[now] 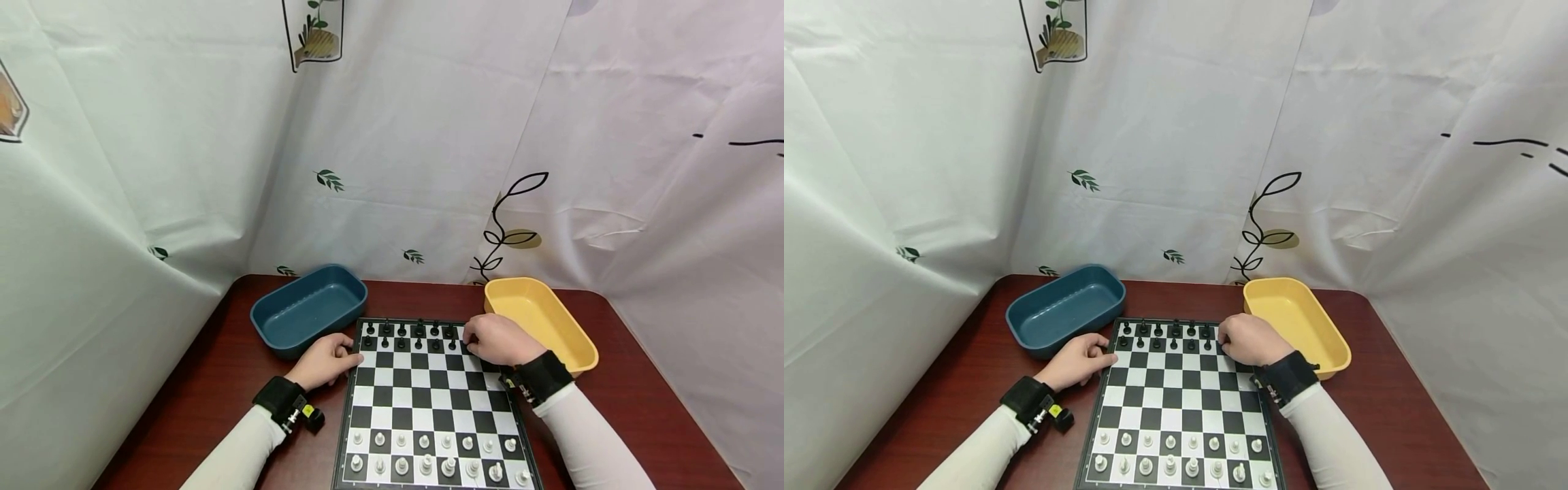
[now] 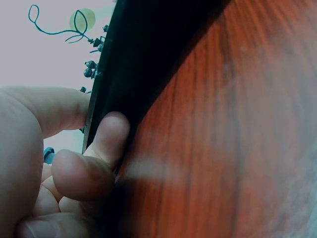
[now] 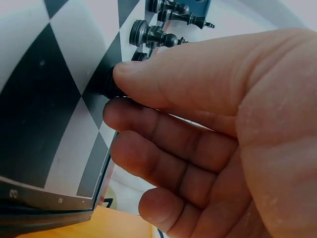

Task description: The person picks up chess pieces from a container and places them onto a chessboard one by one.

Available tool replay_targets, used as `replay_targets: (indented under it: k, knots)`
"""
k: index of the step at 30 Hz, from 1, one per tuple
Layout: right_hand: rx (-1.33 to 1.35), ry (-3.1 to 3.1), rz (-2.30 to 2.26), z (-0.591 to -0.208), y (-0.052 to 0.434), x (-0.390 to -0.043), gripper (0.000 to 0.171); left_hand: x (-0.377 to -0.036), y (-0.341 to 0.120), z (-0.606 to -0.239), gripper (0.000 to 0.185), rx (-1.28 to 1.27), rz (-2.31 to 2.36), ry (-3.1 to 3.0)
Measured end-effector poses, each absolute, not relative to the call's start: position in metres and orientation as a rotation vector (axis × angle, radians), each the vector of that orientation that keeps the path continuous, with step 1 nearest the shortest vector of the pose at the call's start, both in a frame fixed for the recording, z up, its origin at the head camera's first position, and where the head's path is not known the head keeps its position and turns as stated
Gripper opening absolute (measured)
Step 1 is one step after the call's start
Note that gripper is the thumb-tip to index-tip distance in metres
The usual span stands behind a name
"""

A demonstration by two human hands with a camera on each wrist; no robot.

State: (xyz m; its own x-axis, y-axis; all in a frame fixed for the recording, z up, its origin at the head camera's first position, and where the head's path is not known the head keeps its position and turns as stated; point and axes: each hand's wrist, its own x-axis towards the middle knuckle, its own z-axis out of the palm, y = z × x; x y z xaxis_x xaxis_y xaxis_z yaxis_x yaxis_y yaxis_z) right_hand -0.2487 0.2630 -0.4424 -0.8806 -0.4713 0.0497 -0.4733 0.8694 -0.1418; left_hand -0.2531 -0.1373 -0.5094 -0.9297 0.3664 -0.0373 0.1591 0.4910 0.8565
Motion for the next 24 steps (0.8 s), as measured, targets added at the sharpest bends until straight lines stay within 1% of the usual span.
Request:
replay_targets:
  k: [12,24]
  knots:
    - [0.755,-3.027,0.249,-0.4456,0.2617,-0.2482,0.007,-0.2537,-0.1376,-0.5105,0.048,0.441,1.404,2.531]
    - [0.727,-3.045,0.233,-0.446,0.2599,-0.2453,0.007,-0.2513,-0.1377,-0.5093,0.05,0.454,1.415,2.525]
